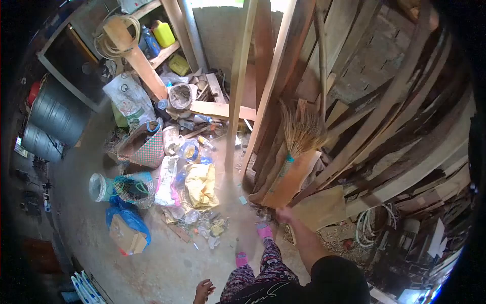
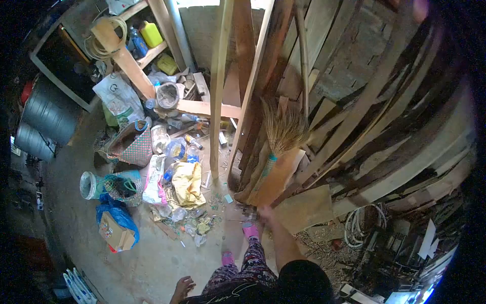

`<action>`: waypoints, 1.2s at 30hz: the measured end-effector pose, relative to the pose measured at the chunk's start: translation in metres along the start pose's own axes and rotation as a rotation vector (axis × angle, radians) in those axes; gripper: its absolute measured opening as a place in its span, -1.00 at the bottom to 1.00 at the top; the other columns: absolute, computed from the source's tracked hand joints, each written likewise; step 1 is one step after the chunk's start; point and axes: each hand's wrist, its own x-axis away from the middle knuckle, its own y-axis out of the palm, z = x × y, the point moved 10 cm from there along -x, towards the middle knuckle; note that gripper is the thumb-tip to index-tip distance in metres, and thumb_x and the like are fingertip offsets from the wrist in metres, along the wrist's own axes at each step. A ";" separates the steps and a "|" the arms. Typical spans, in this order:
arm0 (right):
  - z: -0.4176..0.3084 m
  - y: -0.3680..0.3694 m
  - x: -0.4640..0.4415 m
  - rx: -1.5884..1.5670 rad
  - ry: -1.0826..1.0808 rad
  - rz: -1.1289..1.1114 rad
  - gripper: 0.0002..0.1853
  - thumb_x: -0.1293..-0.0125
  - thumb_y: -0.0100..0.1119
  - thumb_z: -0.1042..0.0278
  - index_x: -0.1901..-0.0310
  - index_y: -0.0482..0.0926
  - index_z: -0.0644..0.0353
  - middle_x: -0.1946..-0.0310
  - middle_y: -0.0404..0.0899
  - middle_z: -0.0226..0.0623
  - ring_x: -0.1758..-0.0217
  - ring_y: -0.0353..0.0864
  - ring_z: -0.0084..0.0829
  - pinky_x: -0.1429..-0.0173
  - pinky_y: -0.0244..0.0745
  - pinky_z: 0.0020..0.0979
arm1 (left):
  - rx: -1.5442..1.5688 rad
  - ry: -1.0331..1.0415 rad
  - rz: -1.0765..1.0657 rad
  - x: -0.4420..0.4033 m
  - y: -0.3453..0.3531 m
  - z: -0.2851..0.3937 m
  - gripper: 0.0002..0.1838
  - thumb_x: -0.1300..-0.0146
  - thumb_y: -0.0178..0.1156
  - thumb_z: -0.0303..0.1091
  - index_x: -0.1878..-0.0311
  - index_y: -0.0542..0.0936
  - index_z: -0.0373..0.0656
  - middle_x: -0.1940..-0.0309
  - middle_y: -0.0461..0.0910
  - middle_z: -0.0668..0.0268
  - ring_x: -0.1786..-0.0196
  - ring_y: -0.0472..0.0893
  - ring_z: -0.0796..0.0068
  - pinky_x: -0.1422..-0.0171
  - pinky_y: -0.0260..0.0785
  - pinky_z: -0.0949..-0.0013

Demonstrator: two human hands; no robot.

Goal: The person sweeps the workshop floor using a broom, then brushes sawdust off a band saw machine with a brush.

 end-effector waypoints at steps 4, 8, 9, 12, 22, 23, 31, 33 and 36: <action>0.091 0.042 0.133 0.502 0.231 -0.237 -0.65 -0.10 0.08 0.24 0.12 0.42 0.25 0.52 0.48 -0.22 0.58 0.47 -0.46 0.55 0.43 -0.42 | -0.089 0.055 -0.109 -0.024 -0.008 0.007 -0.60 -0.07 0.17 -0.35 -0.01 0.40 -0.14 0.33 0.52 0.24 0.35 0.59 0.37 0.40 0.40 0.43; 0.162 0.050 0.242 0.376 0.351 -0.109 -0.61 -0.12 0.08 0.24 0.03 0.40 0.25 0.47 0.53 -0.20 0.55 0.53 -0.44 0.46 0.51 -0.37 | -0.255 0.120 -0.242 -0.072 -0.025 0.014 -0.63 -0.06 0.18 -0.33 0.03 0.43 -0.17 0.37 0.52 0.26 0.41 0.57 0.40 0.47 0.35 0.49; 0.178 0.048 0.273 0.241 0.371 -0.014 -0.62 -0.13 0.07 0.24 0.04 0.40 0.25 0.49 0.54 -0.22 0.54 0.54 -0.44 0.46 0.51 -0.35 | -0.340 0.229 -0.236 -0.077 -0.028 0.029 -0.63 -0.05 0.17 -0.34 0.04 0.43 -0.19 0.39 0.52 0.25 0.46 0.55 0.42 0.49 0.34 0.50; 0.243 0.050 0.344 0.178 0.480 0.146 -0.71 -0.19 -0.02 0.19 0.20 0.49 0.22 0.56 0.53 -0.28 0.51 0.56 -0.42 0.42 0.52 -0.29 | -0.453 0.366 -0.279 -0.067 -0.028 0.053 -0.64 -0.02 0.16 -0.38 0.08 0.43 -0.24 0.44 0.51 0.23 0.53 0.51 0.45 0.52 0.32 0.51; 0.327 0.114 0.484 0.289 0.489 0.295 -0.67 -0.02 -0.03 0.13 0.42 0.56 0.25 0.40 0.55 -0.06 0.36 0.55 -0.17 0.22 0.46 -0.19 | -0.929 0.269 -0.630 -0.073 0.089 0.016 -0.79 -0.03 0.06 -0.46 0.22 0.38 -0.21 0.55 0.38 0.30 0.69 0.43 0.40 0.74 0.20 0.51; 0.312 0.118 0.509 0.162 0.436 0.386 -0.69 -0.02 -0.02 0.15 0.39 0.56 0.24 0.34 0.53 -0.07 0.25 0.52 -0.17 0.16 0.44 -0.17 | -1.008 0.293 -0.619 -0.069 0.101 0.008 -0.82 -0.03 0.06 -0.47 0.25 0.37 -0.20 0.56 0.38 0.30 0.71 0.41 0.41 0.75 0.19 0.51; 0.436 0.174 0.604 -0.355 0.366 0.698 -0.61 -0.11 0.06 0.17 0.03 0.37 0.13 0.45 0.51 -0.26 0.53 0.53 -0.43 0.58 0.49 -0.34 | -1.301 0.343 -0.721 -0.009 0.226 -0.076 -0.85 -0.08 0.07 -0.47 0.26 0.37 -0.10 0.61 0.36 0.35 0.72 0.38 0.50 0.77 0.14 0.53; 0.478 0.192 0.641 -0.294 0.420 0.659 -0.66 -0.12 0.05 0.16 0.13 0.45 0.19 0.45 0.53 -0.20 0.50 0.54 -0.29 0.46 0.49 -0.27 | -1.373 0.442 -0.734 0.030 0.255 -0.111 -0.86 -0.09 0.07 -0.45 0.26 0.38 -0.10 0.61 0.36 0.36 0.71 0.38 0.52 0.76 0.15 0.53; 0.531 0.203 0.697 -0.032 0.462 0.674 -0.72 -0.02 0.11 0.18 0.30 0.54 0.20 0.44 0.52 -0.13 0.37 0.53 -0.13 0.32 0.43 -0.17 | -1.411 0.551 -0.793 0.065 0.277 -0.188 -0.86 -0.10 0.09 -0.42 0.26 0.38 -0.09 0.60 0.38 0.37 0.68 0.40 0.54 0.74 0.16 0.54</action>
